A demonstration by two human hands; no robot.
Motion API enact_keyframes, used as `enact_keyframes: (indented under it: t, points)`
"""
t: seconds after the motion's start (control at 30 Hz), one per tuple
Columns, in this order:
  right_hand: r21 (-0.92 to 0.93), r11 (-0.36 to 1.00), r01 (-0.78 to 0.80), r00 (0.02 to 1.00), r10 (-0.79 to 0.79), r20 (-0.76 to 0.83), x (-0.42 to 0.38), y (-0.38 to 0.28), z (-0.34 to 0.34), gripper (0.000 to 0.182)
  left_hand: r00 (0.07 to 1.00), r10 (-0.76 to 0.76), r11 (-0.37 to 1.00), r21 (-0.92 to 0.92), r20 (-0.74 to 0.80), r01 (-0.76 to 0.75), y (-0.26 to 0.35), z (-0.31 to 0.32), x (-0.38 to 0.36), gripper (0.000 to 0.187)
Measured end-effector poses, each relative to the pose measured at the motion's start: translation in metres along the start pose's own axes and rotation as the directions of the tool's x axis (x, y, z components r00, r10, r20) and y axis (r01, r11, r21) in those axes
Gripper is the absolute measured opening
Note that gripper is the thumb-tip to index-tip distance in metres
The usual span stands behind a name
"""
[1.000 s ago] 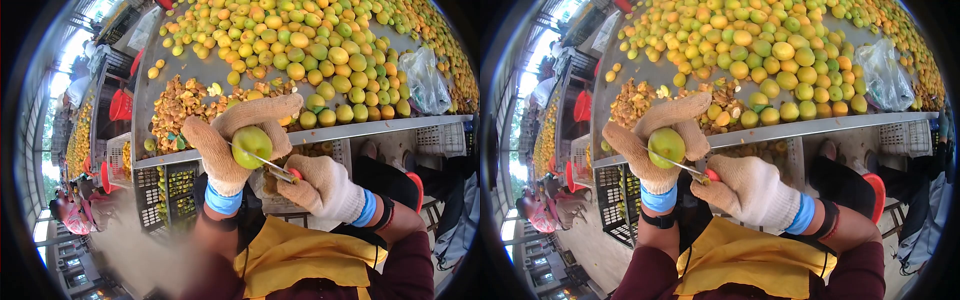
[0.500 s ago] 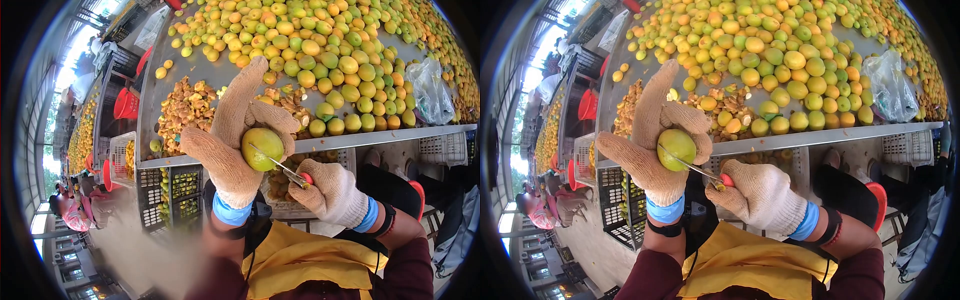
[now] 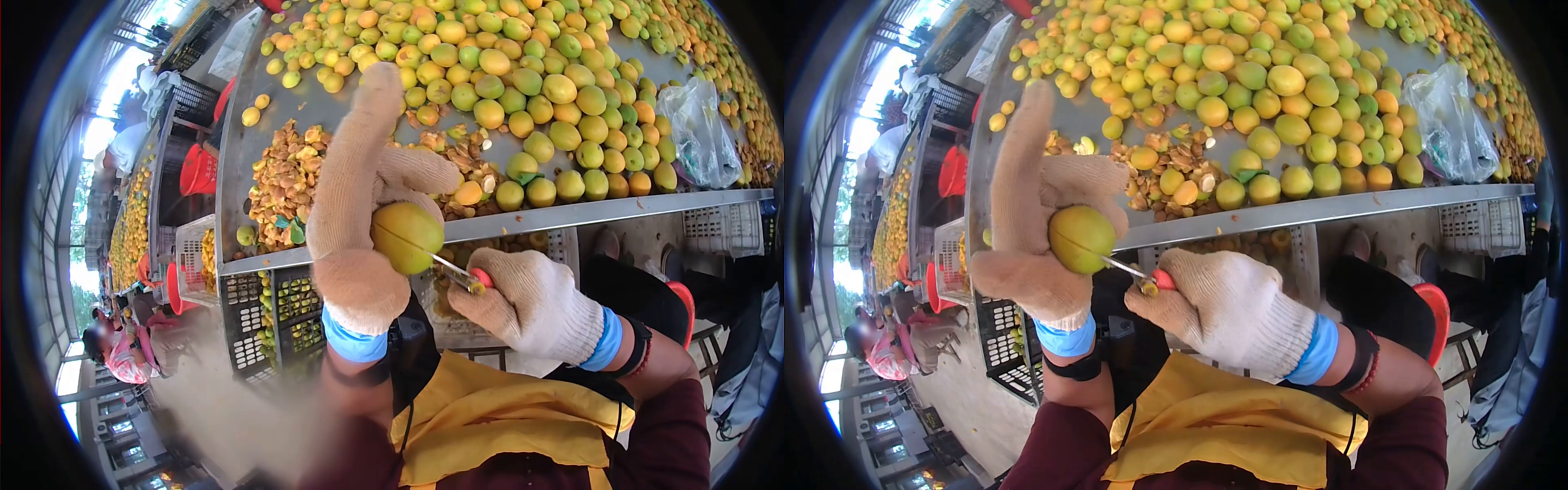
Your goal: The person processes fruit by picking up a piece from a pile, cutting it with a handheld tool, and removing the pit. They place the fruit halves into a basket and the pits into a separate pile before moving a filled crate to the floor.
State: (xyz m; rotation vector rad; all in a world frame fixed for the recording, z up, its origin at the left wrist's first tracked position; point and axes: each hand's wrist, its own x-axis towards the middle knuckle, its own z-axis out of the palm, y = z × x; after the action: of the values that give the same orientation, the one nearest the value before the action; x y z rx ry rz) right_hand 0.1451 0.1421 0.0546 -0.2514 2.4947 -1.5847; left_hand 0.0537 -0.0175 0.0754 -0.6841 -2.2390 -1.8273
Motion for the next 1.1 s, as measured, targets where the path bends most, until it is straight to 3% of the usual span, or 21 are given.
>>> enact_keyframes:
  t: [0.07,0.13,0.17,0.2,0.23,0.27,0.3,0.37,0.43,0.5,0.7,0.73,0.77,0.83,0.87,0.9,0.93,0.97,1.0,1.03,1.1]
  points:
    - [-0.012,0.999,0.036,0.999,-0.037,-0.039,0.004,0.006,0.003,0.046,0.999,0.017,0.999,0.048,0.028,-0.019,-0.003,-0.001,0.003,0.137]
    - [-0.088,0.993,0.076,0.993,-0.084,-0.081,0.004,0.008,0.004,0.046,0.999,-0.05,0.962,-0.266,0.021,0.054,-0.01,0.0,0.002,0.125]
    - [-0.169,0.978,0.12,0.984,-0.14,-0.114,0.005,0.009,0.004,0.046,0.998,-0.05,0.962,-0.268,0.024,0.055,-0.014,0.003,0.0,0.125]
    - [-0.168,0.979,0.119,0.983,-0.14,-0.117,0.006,0.011,0.003,0.046,0.977,-0.211,0.814,-0.55,0.022,0.188,-0.018,0.009,-0.003,0.116]
    - [-0.293,0.949,0.119,0.976,-0.166,-0.142,0.008,0.013,0.001,0.046,0.931,-0.359,0.568,-0.774,0.071,0.278,-0.021,0.013,-0.005,0.106]
    - [-0.414,0.903,0.113,0.968,-0.195,-0.161,0.01,0.015,-0.001,0.046,0.861,-0.486,0.333,-0.878,0.151,0.342,-0.022,0.015,-0.004,0.105]
    - [-0.412,0.904,0.112,0.967,-0.194,-0.163,0.011,0.016,-0.004,0.046,0.861,-0.486,0.335,-0.877,0.153,0.345,-0.022,0.018,-0.005,0.105]
    - [-0.554,0.829,0.072,0.966,-0.198,-0.169,0.011,0.02,-0.009,0.044,0.848,-0.529,0.567,-0.732,0.028,0.378,-0.02,0.027,-0.009,0.104]
    - [-0.554,0.826,0.106,0.963,-0.223,-0.148,0.009,0.021,-0.011,0.043,0.84,-0.543,0.582,-0.719,0.004,0.38,-0.021,0.028,-0.012,0.1]
    - [-0.582,0.808,0.089,0.979,-0.18,-0.1,0.007,0.021,-0.008,0.041,0.887,-0.454,0.632,-0.671,0.085,0.388,-0.03,0.022,-0.015,0.095]
    - [-0.526,0.837,0.152,0.962,-0.248,-0.116,0.014,0.036,0.0,0.039,0.824,-0.484,0.425,-0.744,0.295,0.516,-0.036,0.017,-0.012,0.089]
    - [-0.502,0.85,0.158,0.959,-0.253,-0.126,0.015,0.038,0.003,0.04,0.831,-0.487,0.509,-0.685,0.271,0.521,-0.038,0.015,-0.012,0.089]
    - [-0.502,0.852,0.152,0.961,-0.247,-0.128,0.015,0.038,0.003,0.04,0.828,-0.489,0.504,-0.685,0.276,0.526,-0.039,0.017,-0.012,0.089]
    - [-0.326,0.937,0.124,0.962,-0.194,-0.191,0.014,0.037,0.001,0.042,0.855,-0.433,0.402,-0.789,0.284,0.465,-0.039,0.022,-0.012,0.091]
    - [-0.33,0.936,0.119,0.963,-0.19,-0.191,0.014,0.034,-0.005,0.042,0.878,-0.376,0.426,-0.787,0.295,0.446,-0.039,0.022,-0.013,0.082]
    - [-0.172,0.985,0.026,0.982,-0.058,-0.182,0.013,0.027,-0.013,0.044,0.878,-0.376,0.421,-0.789,0.296,0.447,-0.036,0.026,-0.012,0.082]
    - [-0.013,0.997,-0.077,0.985,0.074,-0.154,0.012,0.022,-0.019,0.046,0.92,-0.338,0.62,-0.689,0.197,0.376,-0.032,0.032,-0.012,0.09]
    - [-0.019,0.996,-0.084,0.984,0.08,-0.157,0.01,0.021,-0.024,0.046,0.955,-0.276,0.783,-0.55,0.11,0.289,-0.03,0.037,-0.011,0.101]
    - [0.048,0.991,-0.123,0.983,0.128,-0.129,0.008,0.02,-0.028,0.047,0.967,-0.151,0.802,-0.547,0.205,0.241,-0.034,0.03,-0.011,0.099]
    - [0.117,0.98,-0.162,0.98,0.174,-0.099,0.007,0.019,-0.032,0.048,0.967,-0.148,0.799,-0.552,0.207,0.241,-0.034,0.026,-0.011,0.099]
    - [0.208,0.948,-0.242,0.968,0.251,-0.019,0.005,0.014,-0.03,0.049,0.946,-0.2,0.86,-0.417,0.256,0.295,-0.031,0.02,-0.012,0.071]
